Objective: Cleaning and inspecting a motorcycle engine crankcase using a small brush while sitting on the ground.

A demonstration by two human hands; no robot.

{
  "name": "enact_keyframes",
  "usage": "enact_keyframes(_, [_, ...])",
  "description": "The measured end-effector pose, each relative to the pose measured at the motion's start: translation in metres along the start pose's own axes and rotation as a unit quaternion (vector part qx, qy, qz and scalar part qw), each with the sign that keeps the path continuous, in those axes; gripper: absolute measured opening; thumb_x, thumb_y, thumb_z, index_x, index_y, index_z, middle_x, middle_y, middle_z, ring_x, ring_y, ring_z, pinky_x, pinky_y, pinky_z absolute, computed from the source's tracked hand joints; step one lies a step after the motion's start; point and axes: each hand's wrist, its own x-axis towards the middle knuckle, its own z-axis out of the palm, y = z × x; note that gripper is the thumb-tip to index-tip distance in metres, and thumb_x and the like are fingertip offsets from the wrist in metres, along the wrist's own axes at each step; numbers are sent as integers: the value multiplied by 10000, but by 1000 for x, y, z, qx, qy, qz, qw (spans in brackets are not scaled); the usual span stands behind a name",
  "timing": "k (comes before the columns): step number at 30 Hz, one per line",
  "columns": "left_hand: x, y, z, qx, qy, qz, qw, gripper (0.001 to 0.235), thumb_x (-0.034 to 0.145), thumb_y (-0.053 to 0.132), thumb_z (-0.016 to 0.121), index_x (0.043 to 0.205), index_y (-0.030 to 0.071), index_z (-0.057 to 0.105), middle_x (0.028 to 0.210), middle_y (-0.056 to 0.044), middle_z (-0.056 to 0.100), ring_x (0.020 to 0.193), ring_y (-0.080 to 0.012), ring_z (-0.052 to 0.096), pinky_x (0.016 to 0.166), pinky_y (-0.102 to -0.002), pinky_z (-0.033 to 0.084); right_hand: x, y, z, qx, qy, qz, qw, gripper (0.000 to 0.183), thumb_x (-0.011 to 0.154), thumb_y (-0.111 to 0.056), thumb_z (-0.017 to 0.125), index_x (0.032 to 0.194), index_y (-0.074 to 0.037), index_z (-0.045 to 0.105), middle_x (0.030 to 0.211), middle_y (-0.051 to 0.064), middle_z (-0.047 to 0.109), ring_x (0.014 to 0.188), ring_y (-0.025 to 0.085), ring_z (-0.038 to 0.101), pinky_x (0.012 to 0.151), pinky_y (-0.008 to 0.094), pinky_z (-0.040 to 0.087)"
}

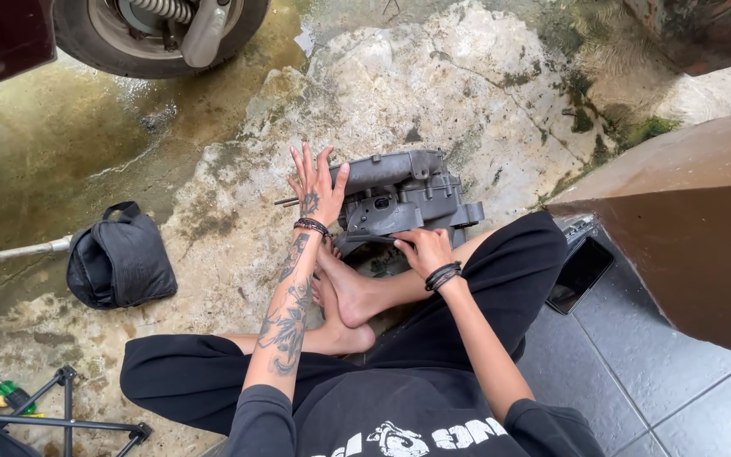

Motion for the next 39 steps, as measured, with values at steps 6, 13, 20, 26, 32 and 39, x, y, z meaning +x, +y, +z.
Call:
enact_keyframes(6, [-1, 1, -1, -22, 4, 8, 1000, 635, 1083, 656, 307, 1513, 193, 373, 1692, -247, 69, 1559, -398, -130, 1129, -815, 69, -26, 46, -41, -21, 31, 209, 977, 290, 1010, -544, 538, 1214, -446, 718, 988, 2, 785, 962, 342, 742, 873, 507, 569])
enact_keyframes(13, [2, -8, 8, -20, 18, 15, 1000, 665, 1082, 671, 310, 1516, 173, 387, 1692, -254, 74, 1556, -403, -126, 1119, -820, 55, -43, 27, -33, 73, 43, 203, 976, 332, 1040, -419, 515, 1358, -410, 613, 1062, 180, 763, 1042, 468, 694, 922, 592, 534])
enact_keyframes(20, [-2, 0, -3, -27, 6, 7, 1000, 681, 1064, 697, 280, 1506, 190, 389, 1674, -265, 120, 1554, -428, -77, 1118, -825, 64, -25, 36, -35, 55, 67, 177, 980, 236, 1020, -339, 565, 1230, -280, 655, 939, 209, 763, 959, 472, 710, 873, 581, 548])
enact_keyframes(26, [3, -4, 3, -12, -3, 18, 1000, 636, 1083, 654, 305, 1515, 192, 368, 1664, -276, 132, 1545, -440, -73, 1105, -835, 84, -47, 38, -39, 180, 66, 134, 972, 195, 967, -284, 644, 1156, -308, 684, 735, 99, 751, 853, 370, 725, 804, 470, 571])
enact_keyframes(32, [-2, -1, 0, -7, 3, 12, 1000, 638, 1082, 662, 298, 1503, 189, 378, 1664, -271, 138, 1549, -421, -90, 1110, -828, 88, -21, 36, -37, 150, 71, 146, 975, 207, 1009, -347, 575, 1177, -275, 672, 779, 136, 760, 882, 412, 723, 839, 544, 553])
enact_keyframes(39, [3, -10, 7, -16, 9, 13, 1000, 642, 1080, 673, 300, 1517, 208, 367, 1675, -252, 109, 1549, -417, -109, 1112, -826, 87, -29, 40, -55, 148, 34, 124, 981, 185, 955, -337, 648, 1132, -301, 690, 751, 103, 752, 899, 415, 711, 853, 537, 563])
